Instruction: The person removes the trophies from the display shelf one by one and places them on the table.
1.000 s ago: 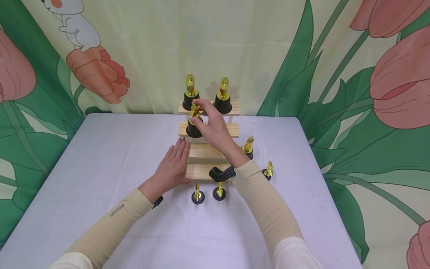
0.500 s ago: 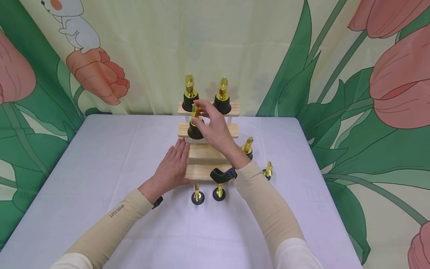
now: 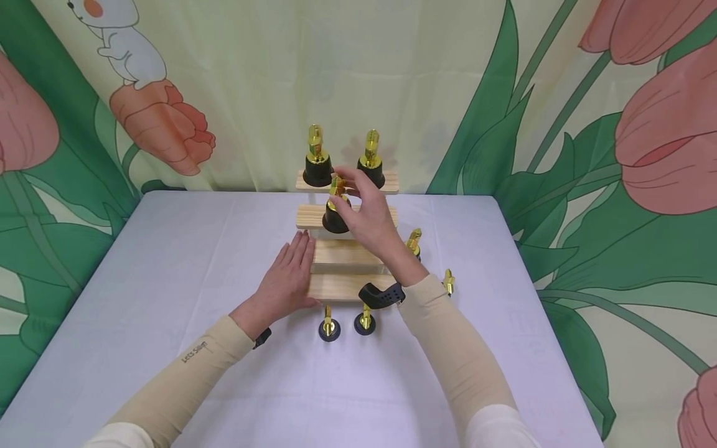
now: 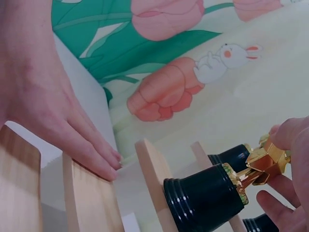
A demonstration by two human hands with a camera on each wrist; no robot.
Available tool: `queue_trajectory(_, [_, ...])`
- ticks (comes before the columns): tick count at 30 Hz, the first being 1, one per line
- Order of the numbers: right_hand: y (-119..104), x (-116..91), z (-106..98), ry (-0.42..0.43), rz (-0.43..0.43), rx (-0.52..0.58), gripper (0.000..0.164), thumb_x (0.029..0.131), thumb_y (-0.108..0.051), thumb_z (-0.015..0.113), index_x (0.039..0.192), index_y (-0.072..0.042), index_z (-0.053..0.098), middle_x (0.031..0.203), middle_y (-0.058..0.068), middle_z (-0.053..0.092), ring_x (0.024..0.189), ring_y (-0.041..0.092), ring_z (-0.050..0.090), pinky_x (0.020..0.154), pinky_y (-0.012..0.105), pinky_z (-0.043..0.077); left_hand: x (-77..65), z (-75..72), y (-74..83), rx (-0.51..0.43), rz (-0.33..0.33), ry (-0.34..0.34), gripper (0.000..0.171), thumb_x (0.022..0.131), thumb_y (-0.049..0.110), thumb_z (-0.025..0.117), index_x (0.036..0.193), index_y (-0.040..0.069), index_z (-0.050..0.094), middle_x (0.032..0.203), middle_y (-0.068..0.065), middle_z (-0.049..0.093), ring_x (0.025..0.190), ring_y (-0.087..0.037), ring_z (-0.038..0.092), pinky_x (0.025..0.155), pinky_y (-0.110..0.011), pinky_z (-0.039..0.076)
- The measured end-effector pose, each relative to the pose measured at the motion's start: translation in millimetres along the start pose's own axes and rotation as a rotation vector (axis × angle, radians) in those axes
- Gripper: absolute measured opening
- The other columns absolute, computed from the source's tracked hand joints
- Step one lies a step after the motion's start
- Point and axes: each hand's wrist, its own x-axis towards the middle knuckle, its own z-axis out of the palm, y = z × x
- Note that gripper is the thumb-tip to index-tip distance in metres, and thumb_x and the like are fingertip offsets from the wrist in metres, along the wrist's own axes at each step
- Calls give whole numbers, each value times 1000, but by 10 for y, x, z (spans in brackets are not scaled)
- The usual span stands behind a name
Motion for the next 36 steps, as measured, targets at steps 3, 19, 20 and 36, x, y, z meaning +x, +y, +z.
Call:
queue_trajectory(3, [4, -18, -30, 6, -1, 2, 45, 94, -5, 66, 136, -6, 52, 132, 14, 60, 120, 27, 62, 107, 42, 48, -5, 6, -2, -1, -4, 0, 138, 64, 61, 85, 155, -8, 8, 164, -27, 6, 154, -38, 8, 125, -49, 17])
queue_trajectory(19, [-367, -131, -251, 21, 44, -69, 45, 94, 5, 59, 137, 5, 47, 132, 25, 57, 121, 38, 60, 107, 49, 46, 0, 27, -5, 13, -5, 12, 139, 64, 62, 85, 155, -9, 8, 164, -27, 7, 154, -38, 9, 125, -49, 17])
queue_trajectory(20, [-369, -137, -261, 22, 47, -73, 45, 94, 5, 59, 137, 4, 47, 132, 24, 57, 121, 37, 59, 108, 49, 46, 0, 28, -5, 12, -5, 10, 139, 64, 61, 86, 155, -9, 8, 164, -27, 7, 154, -38, 8, 125, -49, 17])
queue_trajectory(36, [-83, -195, -470, 71, 79, -124, 47, 94, 3, 62, 138, 1, 47, 135, 16, 57, 124, 32, 58, 110, 45, 45, 5, 27, -7, 7, -11, 16, 141, 63, 63, 85, 155, -8, 7, 164, -27, 7, 154, -37, 8, 125, -48, 17])
